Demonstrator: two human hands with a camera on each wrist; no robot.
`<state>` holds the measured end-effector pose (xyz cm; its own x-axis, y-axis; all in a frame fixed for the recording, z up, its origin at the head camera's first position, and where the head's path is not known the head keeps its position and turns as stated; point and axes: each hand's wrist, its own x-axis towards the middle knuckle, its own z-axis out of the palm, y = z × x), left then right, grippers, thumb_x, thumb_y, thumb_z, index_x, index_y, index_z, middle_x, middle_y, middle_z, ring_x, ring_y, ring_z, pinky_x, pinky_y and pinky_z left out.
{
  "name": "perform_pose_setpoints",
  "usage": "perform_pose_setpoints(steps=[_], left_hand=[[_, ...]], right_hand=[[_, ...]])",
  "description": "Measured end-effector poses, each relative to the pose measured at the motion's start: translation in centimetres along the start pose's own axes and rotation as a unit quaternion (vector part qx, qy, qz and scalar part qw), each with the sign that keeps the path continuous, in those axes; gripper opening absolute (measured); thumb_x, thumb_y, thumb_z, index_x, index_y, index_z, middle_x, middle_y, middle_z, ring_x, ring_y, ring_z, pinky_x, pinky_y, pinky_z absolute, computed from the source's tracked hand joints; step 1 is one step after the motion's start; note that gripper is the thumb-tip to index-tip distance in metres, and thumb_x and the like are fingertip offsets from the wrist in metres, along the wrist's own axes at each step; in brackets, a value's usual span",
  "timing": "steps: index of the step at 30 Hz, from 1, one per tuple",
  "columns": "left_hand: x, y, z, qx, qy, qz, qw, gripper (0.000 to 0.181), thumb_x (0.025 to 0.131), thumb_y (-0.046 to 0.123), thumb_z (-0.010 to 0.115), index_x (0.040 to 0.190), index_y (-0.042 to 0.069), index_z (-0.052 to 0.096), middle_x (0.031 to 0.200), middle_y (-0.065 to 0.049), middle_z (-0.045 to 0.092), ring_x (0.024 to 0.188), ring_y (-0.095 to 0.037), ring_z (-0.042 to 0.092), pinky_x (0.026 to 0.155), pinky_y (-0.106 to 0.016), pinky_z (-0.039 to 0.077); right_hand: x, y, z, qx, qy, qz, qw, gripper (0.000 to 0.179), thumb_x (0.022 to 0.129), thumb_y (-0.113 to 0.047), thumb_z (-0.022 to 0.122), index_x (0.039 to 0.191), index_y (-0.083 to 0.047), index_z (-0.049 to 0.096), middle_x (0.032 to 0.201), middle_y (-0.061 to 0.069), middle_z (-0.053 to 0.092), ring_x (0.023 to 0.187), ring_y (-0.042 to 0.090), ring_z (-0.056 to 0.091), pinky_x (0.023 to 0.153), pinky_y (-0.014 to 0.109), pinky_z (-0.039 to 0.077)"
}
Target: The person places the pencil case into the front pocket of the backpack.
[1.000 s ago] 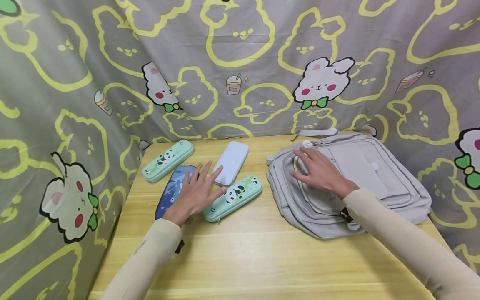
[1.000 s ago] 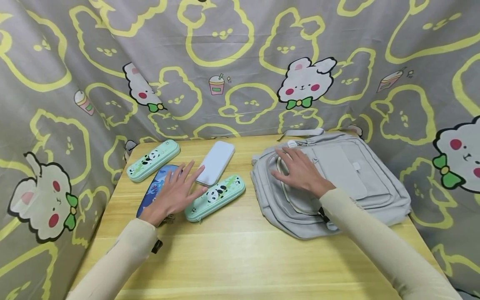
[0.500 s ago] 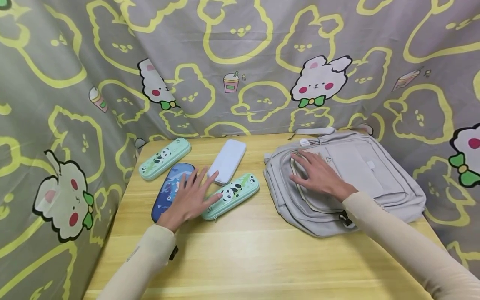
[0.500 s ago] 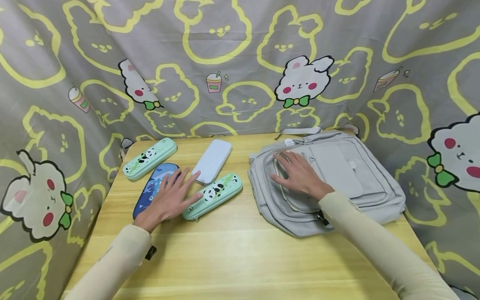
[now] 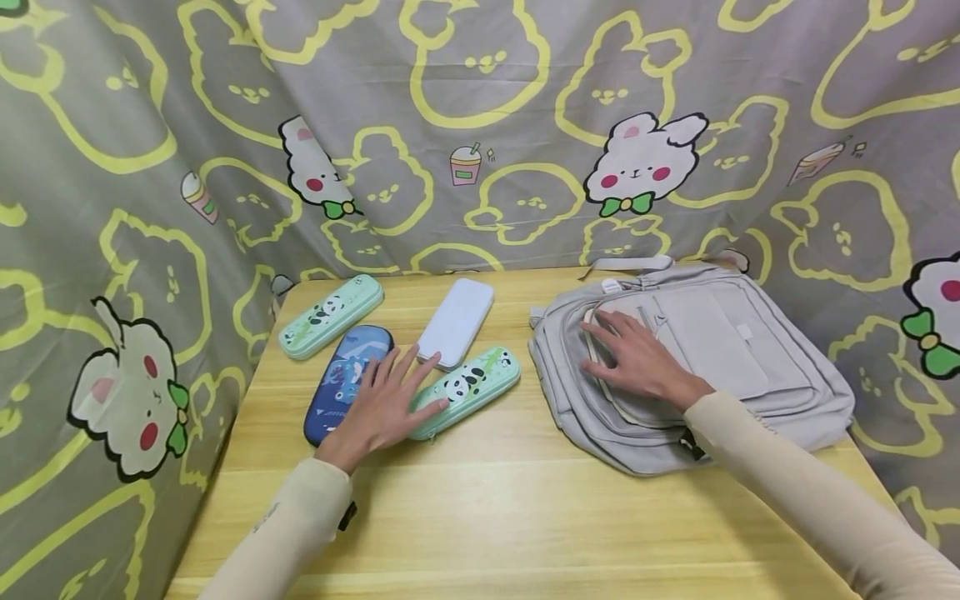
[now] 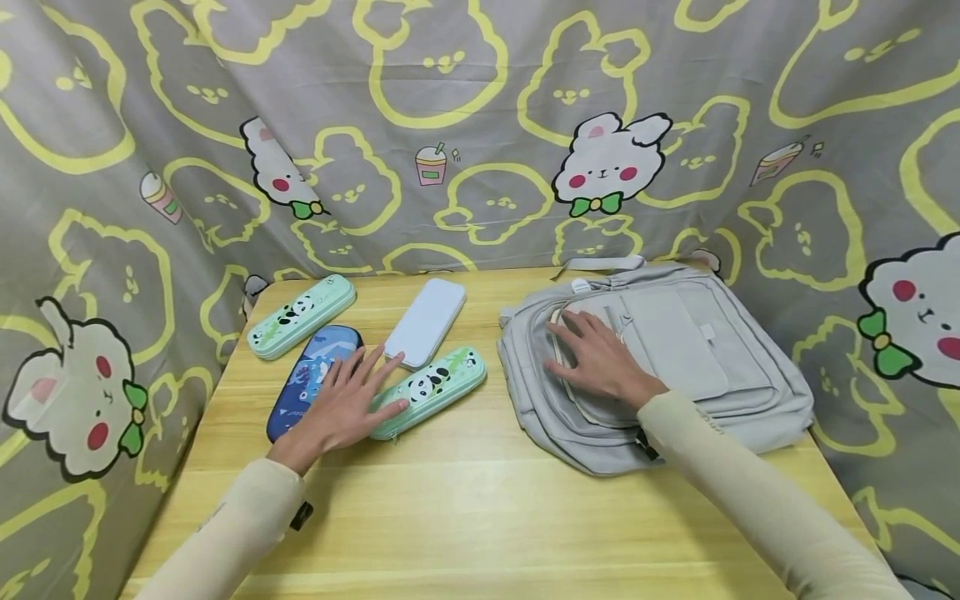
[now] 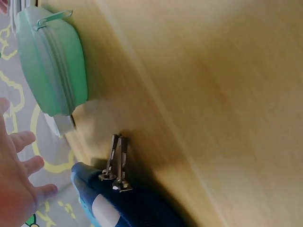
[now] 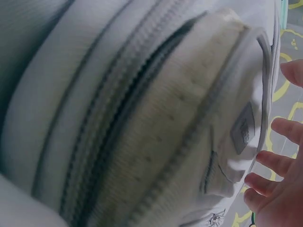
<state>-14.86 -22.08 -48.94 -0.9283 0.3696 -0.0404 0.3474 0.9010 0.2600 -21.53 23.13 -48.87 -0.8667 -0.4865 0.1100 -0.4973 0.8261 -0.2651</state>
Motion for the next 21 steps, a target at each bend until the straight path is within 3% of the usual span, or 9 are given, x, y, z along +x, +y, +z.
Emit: perform_pose_setpoints(steps=[11,21], left_hand=[[-1.4,-0.4,1.1,-0.006,-0.021,-0.007,0.9997,0.097,0.094,0.083,0.058,0.174,0.036,0.028,0.181,-0.014,0.026,0.167,-0.048,0.017,0.132,-0.074,0.010],[-1.2,-0.4,1.6,-0.008,-0.027,0.021,0.9994,0.110,0.085,0.080,0.074,0.174,0.033,0.030,0.177,-0.018,0.034,0.165,-0.050,0.021,0.133,-0.073,0.013]], right_hand=[[-0.4,-0.6,1.6,-0.009,-0.006,-0.006,0.9999,0.060,0.104,-0.045,0.069,0.155,-0.015,0.062,0.172,0.024,0.037,0.156,0.054,0.035,0.119,0.076,0.038],[-0.8,0.0,1.0,-0.021,0.002,-0.005,0.9998,0.058,0.103,-0.038,0.071,0.154,-0.013,0.062,0.172,0.025,0.037,0.156,0.055,0.034,0.120,0.076,0.038]])
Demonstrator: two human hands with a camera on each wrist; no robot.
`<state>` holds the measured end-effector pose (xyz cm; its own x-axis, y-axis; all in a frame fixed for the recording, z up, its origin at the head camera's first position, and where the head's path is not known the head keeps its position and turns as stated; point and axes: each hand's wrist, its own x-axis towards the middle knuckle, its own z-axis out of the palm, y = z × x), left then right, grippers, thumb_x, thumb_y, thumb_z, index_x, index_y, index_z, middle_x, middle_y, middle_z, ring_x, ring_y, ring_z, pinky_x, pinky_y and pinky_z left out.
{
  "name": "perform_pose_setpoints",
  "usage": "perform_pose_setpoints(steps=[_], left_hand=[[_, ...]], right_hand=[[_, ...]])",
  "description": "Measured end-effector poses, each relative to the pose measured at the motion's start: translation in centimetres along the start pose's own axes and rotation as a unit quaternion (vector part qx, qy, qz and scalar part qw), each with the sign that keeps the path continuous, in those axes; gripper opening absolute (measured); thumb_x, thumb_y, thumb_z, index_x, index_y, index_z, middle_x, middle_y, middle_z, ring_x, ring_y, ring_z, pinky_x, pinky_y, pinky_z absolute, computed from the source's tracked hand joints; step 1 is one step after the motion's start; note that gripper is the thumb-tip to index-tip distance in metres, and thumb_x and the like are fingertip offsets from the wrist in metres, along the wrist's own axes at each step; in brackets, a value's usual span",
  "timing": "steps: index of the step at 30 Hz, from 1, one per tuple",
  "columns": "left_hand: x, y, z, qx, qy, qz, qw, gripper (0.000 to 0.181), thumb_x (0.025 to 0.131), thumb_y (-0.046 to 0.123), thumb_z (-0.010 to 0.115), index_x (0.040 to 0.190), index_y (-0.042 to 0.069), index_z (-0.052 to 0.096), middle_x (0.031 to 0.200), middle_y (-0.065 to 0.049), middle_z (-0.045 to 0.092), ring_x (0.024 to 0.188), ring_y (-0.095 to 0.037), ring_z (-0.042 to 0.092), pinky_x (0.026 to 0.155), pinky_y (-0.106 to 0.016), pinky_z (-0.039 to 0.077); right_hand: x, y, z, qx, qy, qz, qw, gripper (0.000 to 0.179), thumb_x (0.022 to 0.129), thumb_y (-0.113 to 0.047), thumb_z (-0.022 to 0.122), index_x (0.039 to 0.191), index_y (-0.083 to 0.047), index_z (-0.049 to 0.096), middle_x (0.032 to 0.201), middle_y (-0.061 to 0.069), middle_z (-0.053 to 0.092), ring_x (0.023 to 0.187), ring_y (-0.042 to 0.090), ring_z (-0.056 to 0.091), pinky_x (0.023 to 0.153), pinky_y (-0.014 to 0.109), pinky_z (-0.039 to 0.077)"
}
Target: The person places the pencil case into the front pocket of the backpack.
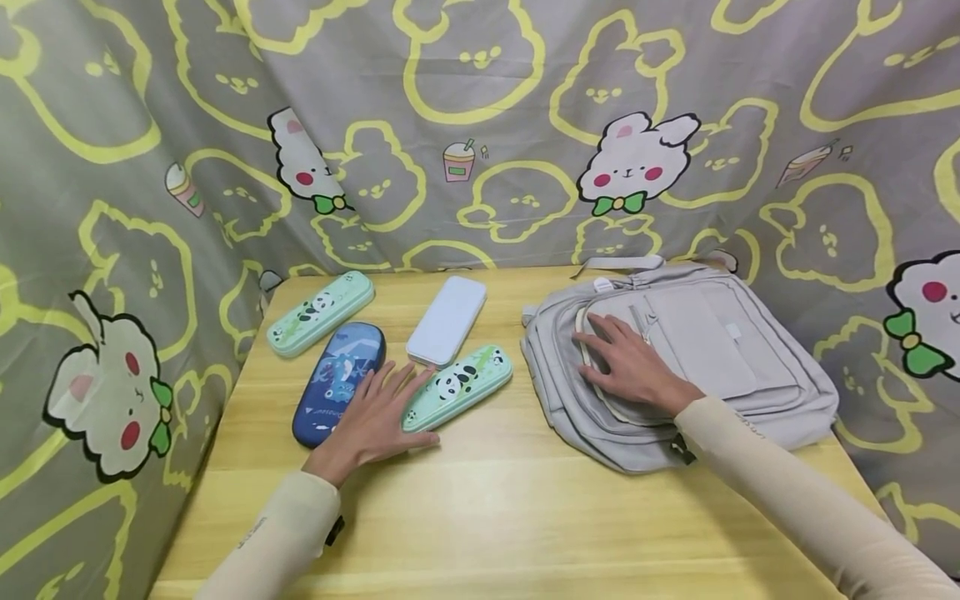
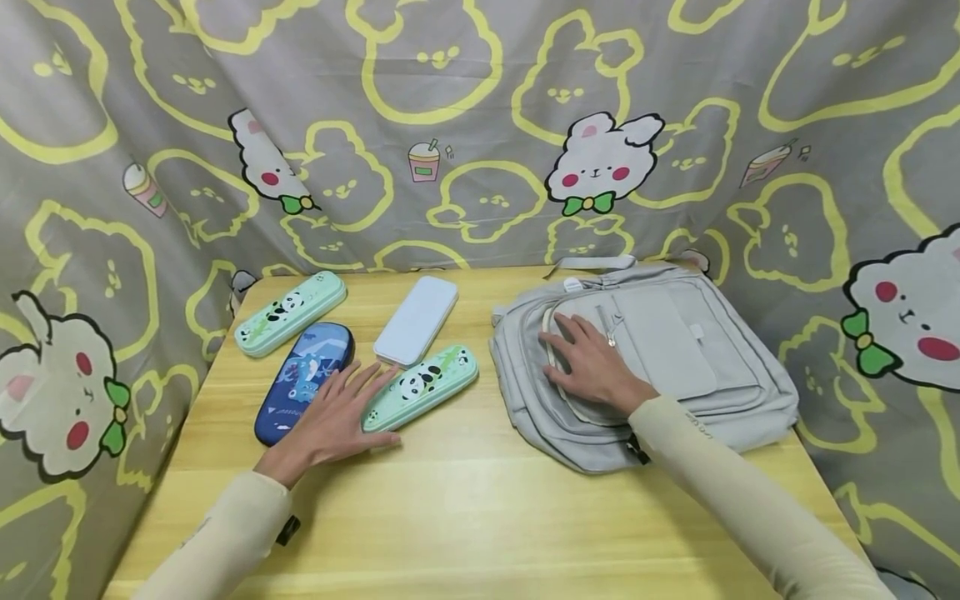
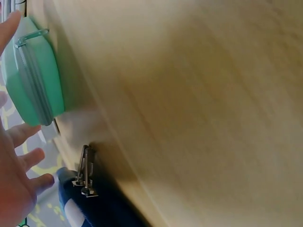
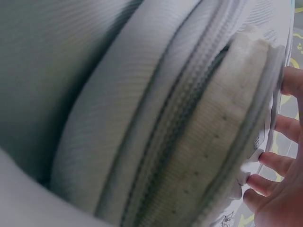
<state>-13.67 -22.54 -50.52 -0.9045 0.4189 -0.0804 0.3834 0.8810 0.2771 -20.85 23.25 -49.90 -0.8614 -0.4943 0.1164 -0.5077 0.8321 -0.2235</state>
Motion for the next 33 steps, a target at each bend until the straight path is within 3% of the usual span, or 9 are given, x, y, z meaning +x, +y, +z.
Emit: perform_pose_setpoints(steps=[10,21,29,33], left_hand=[[-0.4,-0.5,0.0,0.000,-0.010,0.007,0.9999,0.111,0.087,0.072,0.080,0.175,0.031,0.026,0.167,-0.017,0.050,0.162,-0.049,0.031,0.133,-0.071,0.014],[-0.6,-0.9,0.1,-0.001,-0.010,0.018,0.9998,0.105,0.089,0.064,0.083,0.173,0.027,0.033,0.158,-0.013,0.061,0.148,-0.039,0.053,0.134,-0.066,0.017],[-0.7,-1.0,0.2,-0.026,-0.019,0.014,0.9994,0.102,0.091,0.059,0.083,0.173,0.028,0.032,0.159,-0.014,0.060,0.142,-0.038,0.057,0.120,-0.062,0.043],[-0.8,-1.0,0.3,-0.046,-0.023,0.009,0.9986,0.101,0.092,0.056,0.085,0.174,0.030,0.031,0.160,-0.015,0.058,0.141,-0.037,0.057,0.118,-0.060,0.047]], right_hand=[[0.0,0.0,-0.5,0.006,0.008,-0.002,0.9999,0.052,0.103,-0.027,0.068,0.153,-0.013,0.062,0.171,0.026,0.038,0.155,0.055,0.036,0.118,0.076,0.040],[0.1,-0.5,-1.9,0.012,0.016,-0.006,0.9998,0.052,0.102,-0.017,0.062,0.154,-0.013,0.063,0.171,0.024,0.037,0.155,0.051,0.037,0.114,0.072,0.045],[-0.1,-0.7,-3.1,0.018,0.007,-0.004,0.9998,0.047,0.103,-0.012,0.060,0.149,-0.010,0.068,0.171,0.026,0.037,0.156,0.051,0.037,0.116,0.072,0.043],[-0.4,-0.8,-3.9,0.020,-0.010,0.012,0.9997,0.047,0.104,-0.014,0.057,0.150,-0.012,0.066,0.172,0.025,0.037,0.157,0.051,0.035,0.118,0.074,0.040]])
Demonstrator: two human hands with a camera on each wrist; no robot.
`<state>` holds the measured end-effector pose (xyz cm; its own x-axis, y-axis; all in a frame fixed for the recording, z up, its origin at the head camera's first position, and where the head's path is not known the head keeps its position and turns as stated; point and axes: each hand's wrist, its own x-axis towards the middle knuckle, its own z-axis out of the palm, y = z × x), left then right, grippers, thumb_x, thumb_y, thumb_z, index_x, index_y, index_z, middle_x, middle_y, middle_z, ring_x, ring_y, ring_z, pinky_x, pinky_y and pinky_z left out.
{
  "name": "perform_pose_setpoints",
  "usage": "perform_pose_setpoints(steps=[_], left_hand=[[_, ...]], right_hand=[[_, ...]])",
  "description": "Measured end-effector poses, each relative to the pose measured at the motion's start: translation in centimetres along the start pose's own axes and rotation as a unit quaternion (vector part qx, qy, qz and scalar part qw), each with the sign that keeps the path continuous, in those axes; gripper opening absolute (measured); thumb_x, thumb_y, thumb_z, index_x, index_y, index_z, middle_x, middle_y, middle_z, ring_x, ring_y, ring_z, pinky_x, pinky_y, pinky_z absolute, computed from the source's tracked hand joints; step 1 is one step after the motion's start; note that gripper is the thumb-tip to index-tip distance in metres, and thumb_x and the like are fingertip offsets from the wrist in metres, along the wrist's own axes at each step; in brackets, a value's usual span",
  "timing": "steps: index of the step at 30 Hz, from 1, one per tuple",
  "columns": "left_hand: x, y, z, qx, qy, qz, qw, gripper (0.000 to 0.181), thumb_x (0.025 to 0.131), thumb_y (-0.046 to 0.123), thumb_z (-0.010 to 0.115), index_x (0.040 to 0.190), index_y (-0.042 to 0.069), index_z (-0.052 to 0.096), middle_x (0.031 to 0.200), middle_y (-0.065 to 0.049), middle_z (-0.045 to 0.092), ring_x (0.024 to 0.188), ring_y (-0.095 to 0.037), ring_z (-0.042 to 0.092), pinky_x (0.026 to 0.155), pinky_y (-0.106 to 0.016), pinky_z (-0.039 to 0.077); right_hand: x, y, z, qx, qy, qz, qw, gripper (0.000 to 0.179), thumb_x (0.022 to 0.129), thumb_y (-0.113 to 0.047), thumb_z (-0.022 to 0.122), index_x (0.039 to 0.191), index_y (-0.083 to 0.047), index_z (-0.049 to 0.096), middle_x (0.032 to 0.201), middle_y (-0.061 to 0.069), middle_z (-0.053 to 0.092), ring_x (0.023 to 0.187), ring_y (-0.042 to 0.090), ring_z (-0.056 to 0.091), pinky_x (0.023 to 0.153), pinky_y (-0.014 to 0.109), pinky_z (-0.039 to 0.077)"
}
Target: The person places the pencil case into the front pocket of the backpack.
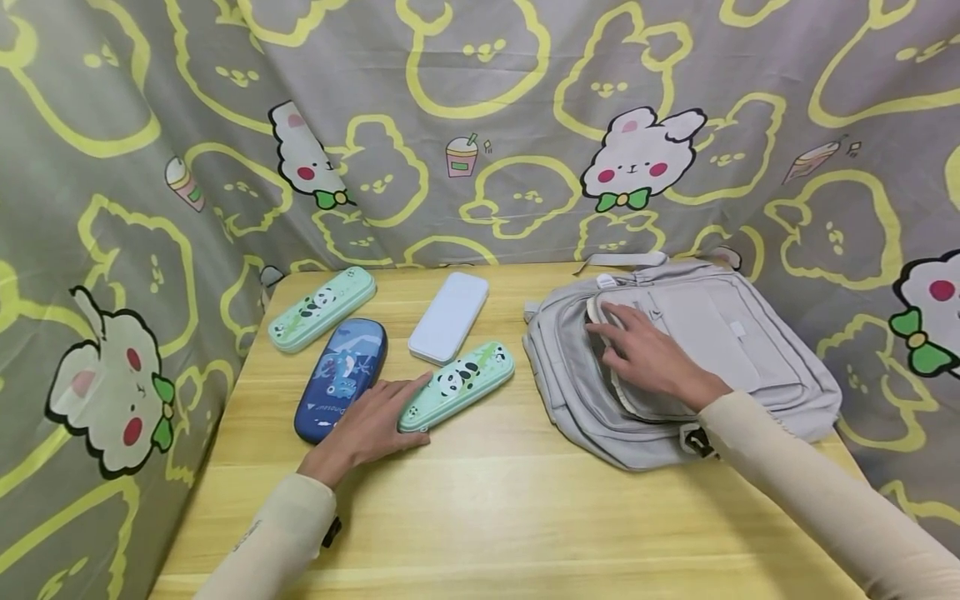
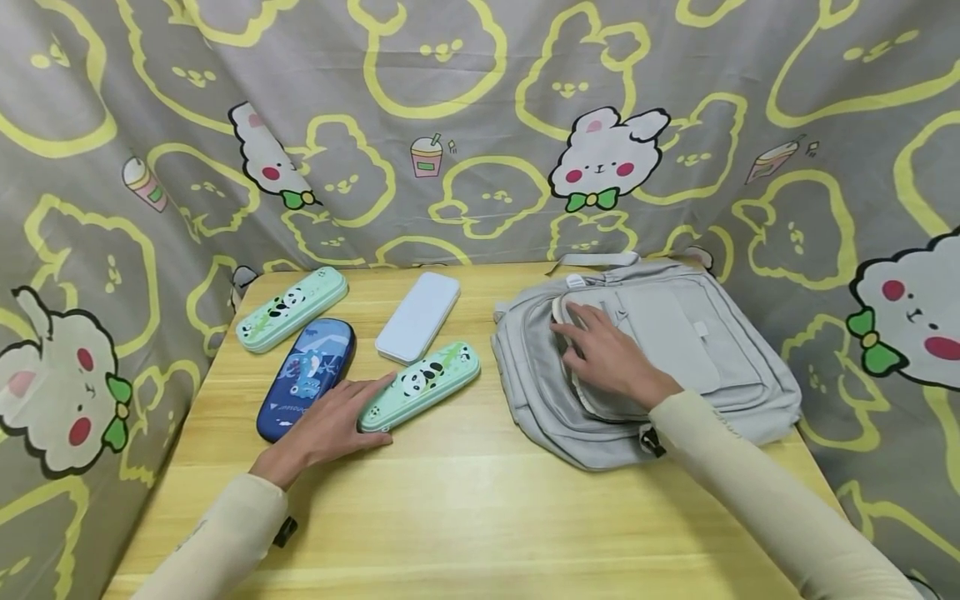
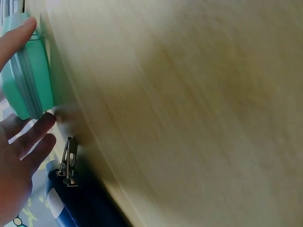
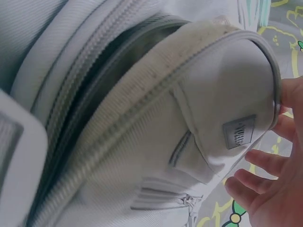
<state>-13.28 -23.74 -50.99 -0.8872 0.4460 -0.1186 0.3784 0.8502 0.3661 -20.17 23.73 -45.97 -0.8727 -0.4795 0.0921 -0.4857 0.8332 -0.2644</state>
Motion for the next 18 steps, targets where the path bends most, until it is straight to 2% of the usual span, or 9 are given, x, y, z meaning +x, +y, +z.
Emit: perform_pose_setpoints(steps=[12,15,18], left_hand=[[-0.1,0.0,0.0,-0.047,-0.004,-0.010,0.9988,0.099,0.092,0.046,0.088,0.173,0.034,0.032,0.163,-0.015,0.054,0.150,-0.038,0.051,0.122,-0.063,0.044],[-0.2,-0.1,0.0,-0.054,0.002,-0.009,0.9985,0.098,0.092,0.044,0.089,0.172,0.033,0.035,0.163,-0.016,0.054,0.150,-0.039,0.051,0.121,-0.064,0.044],[-0.2,-0.2,0.0,-0.062,0.003,-0.014,0.9979,0.096,0.092,0.045,0.089,0.171,0.034,0.036,0.164,-0.016,0.054,0.150,-0.039,0.051,0.121,-0.064,0.044]], right_hand=[[-0.5,0.0,-2.1,-0.008,-0.019,0.022,0.9996,0.045,0.104,-0.011,0.052,0.146,-0.011,0.070,0.166,0.028,0.046,0.154,0.058,0.038,0.120,0.075,0.038],[-0.5,-0.1,-2.6,-0.007,-0.023,0.028,0.9993,0.043,0.105,-0.011,0.050,0.142,-0.010,0.072,0.166,0.028,0.047,0.153,0.057,0.041,0.117,0.073,0.043],[-0.6,-0.2,-3.0,-0.009,-0.024,0.034,0.9991,0.042,0.106,-0.011,0.049,0.139,-0.009,0.074,0.164,0.028,0.049,0.151,0.055,0.045,0.107,0.069,0.051]])
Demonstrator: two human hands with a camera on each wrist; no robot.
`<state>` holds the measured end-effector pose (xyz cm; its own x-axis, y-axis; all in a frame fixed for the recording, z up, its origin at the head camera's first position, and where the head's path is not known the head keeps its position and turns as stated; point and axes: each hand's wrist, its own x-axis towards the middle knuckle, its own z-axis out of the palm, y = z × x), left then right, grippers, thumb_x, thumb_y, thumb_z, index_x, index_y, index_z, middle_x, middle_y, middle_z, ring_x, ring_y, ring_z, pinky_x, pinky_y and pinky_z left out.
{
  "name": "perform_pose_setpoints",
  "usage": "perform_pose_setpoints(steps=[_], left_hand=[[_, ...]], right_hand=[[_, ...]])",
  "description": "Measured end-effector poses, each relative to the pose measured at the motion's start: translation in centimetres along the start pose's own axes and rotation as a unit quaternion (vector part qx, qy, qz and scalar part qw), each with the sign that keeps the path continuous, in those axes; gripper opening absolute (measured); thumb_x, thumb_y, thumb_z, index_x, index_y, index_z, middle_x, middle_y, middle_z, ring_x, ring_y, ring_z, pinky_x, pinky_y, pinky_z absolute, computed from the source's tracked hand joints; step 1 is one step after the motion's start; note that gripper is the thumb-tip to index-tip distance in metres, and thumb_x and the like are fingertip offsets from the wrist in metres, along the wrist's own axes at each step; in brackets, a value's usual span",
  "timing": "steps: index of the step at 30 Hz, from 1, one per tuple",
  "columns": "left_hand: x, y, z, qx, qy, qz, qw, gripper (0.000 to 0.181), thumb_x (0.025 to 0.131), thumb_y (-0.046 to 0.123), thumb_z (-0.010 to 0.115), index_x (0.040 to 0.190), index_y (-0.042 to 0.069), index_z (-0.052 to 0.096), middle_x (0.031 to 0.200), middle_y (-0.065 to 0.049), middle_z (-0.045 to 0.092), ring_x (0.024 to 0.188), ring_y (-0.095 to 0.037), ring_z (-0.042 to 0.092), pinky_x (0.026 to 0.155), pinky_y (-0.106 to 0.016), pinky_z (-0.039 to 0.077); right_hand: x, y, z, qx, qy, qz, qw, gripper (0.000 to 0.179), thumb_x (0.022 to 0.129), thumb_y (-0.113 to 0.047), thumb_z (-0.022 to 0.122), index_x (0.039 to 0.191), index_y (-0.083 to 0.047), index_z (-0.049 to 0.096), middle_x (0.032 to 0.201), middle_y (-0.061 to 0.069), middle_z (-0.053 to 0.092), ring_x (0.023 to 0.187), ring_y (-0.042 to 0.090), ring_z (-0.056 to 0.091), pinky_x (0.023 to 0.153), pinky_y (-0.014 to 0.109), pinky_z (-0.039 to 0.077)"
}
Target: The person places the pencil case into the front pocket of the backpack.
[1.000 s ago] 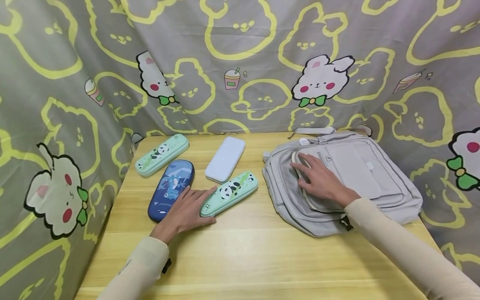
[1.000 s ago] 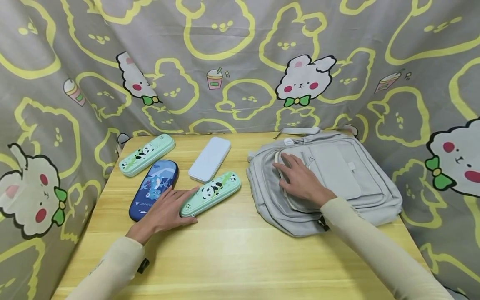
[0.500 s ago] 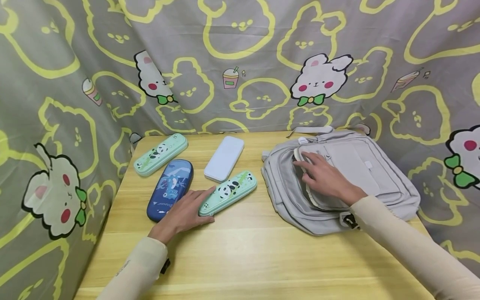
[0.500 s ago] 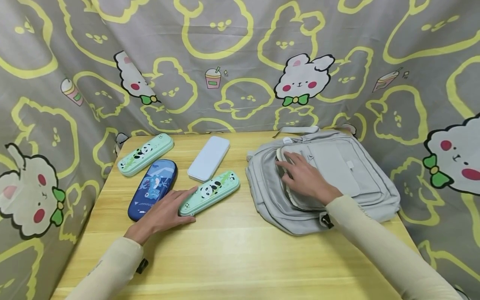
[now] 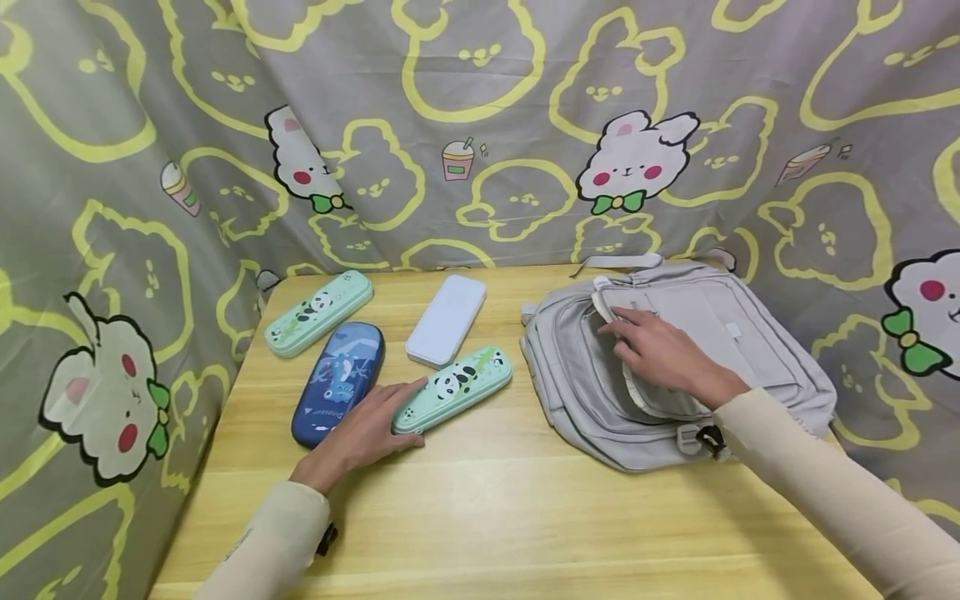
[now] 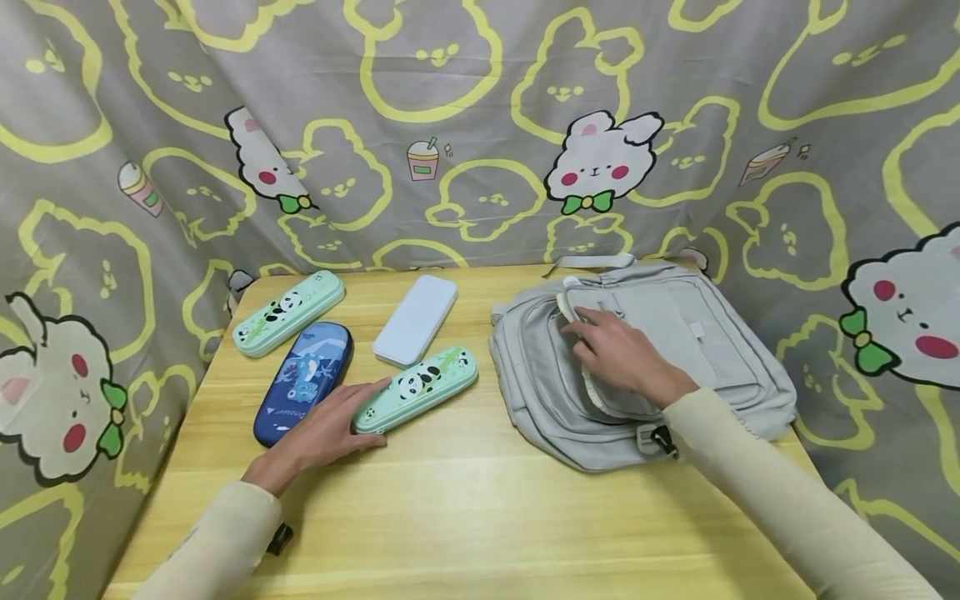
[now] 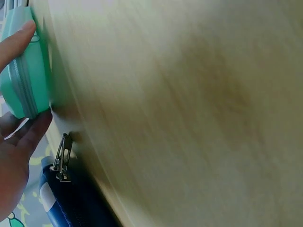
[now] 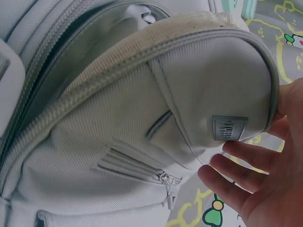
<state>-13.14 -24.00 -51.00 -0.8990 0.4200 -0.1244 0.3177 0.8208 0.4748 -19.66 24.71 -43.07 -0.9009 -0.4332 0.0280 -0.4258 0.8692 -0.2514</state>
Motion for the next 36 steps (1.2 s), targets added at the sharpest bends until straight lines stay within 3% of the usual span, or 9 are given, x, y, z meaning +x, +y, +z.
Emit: perform_pose_setpoints(steps=[4,8,11,14,19,27,32,36], left_hand=[[-0.3,-0.2,-0.1,-0.014,0.000,0.000,0.9999,0.096,0.092,0.046,0.088,0.171,0.033,0.036,0.164,-0.015,0.054,0.149,-0.039,0.051,0.121,-0.065,0.043],[-0.6,-0.4,-0.4,-0.024,0.003,0.013,0.9996,0.095,0.092,0.043,0.089,0.171,0.032,0.038,0.163,-0.014,0.055,0.148,-0.038,0.052,0.122,-0.064,0.043],[-0.6,-0.5,-0.7,-0.028,0.000,0.019,0.9994,0.095,0.091,0.042,0.089,0.171,0.033,0.038,0.164,-0.011,0.055,0.149,-0.037,0.052,0.122,-0.064,0.042],[-0.3,-0.3,-1.0,-0.032,-0.008,0.022,0.9992,0.094,0.092,0.043,0.089,0.170,0.035,0.038,0.165,-0.009,0.054,0.149,-0.035,0.051,0.123,-0.063,0.042],[0.4,0.3,-1.7,-0.038,-0.015,0.032,0.9986,0.093,0.093,0.042,0.088,0.171,0.032,0.038,0.167,-0.009,0.052,0.150,-0.035,0.050,0.123,-0.063,0.042],[1.0,1.4,-3.0,-0.045,-0.029,0.025,0.9983,0.092,0.094,0.043,0.087,0.171,0.034,0.037,0.170,-0.006,0.048,0.154,-0.035,0.045,0.125,-0.064,0.038],[1.7,2.4,-3.5,-0.037,-0.027,0.030,0.9985,0.092,0.093,0.044,0.087,0.170,0.039,0.037,0.170,-0.003,0.048,0.152,-0.033,0.048,0.124,-0.062,0.041],[2.3,3.3,-3.6,-0.035,-0.022,0.047,0.9980,0.092,0.093,0.043,0.088,0.170,0.038,0.038,0.169,-0.006,0.050,0.151,-0.034,0.050,0.124,-0.061,0.042]], right_hand=[[-0.1,0.0,-0.4,0.000,0.010,0.002,1.0000,0.040,0.106,-0.012,0.050,0.137,-0.007,0.074,0.161,0.027,0.054,0.149,0.051,0.050,0.092,0.059,0.055],[-0.3,0.2,-0.8,-0.003,0.021,0.004,0.9998,0.037,0.108,-0.018,0.058,0.141,-0.006,0.071,0.159,0.027,0.057,0.143,0.050,0.057,0.093,0.063,0.057],[-0.5,0.3,-1.2,0.002,0.027,0.003,0.9996,0.040,0.106,-0.020,0.065,0.143,-0.006,0.069,0.157,0.030,0.057,0.131,0.050,0.066,0.094,0.067,0.056],[-0.8,0.5,-1.7,0.010,0.031,0.008,0.9994,0.041,0.102,-0.015,0.065,0.142,-0.005,0.068,0.153,0.029,0.061,0.103,0.041,0.073,0.084,0.059,0.057],[-1.1,1.0,-2.6,0.011,0.031,0.015,0.9994,0.044,0.098,-0.004,0.060,0.141,-0.004,0.069,0.146,0.024,0.067,0.074,0.021,0.053,0.073,0.042,0.046],[-0.9,1.3,-3.4,0.010,0.041,0.000,0.9991,0.040,0.093,0.002,0.060,0.130,-0.004,0.075,0.141,0.027,0.069,0.074,0.021,0.050,0.068,0.037,0.041],[-0.9,1.3,-3.8,0.005,0.041,0.000,0.9991,0.041,0.095,0.001,0.059,0.132,-0.003,0.075,0.147,0.032,0.063,0.066,0.019,0.044,0.063,0.035,0.038],[-1.0,1.4,-4.1,-0.002,0.047,0.002,0.9989,0.042,0.093,0.001,0.059,0.132,-0.003,0.076,0.146,0.032,0.064,0.071,0.021,0.049,0.067,0.038,0.041]])
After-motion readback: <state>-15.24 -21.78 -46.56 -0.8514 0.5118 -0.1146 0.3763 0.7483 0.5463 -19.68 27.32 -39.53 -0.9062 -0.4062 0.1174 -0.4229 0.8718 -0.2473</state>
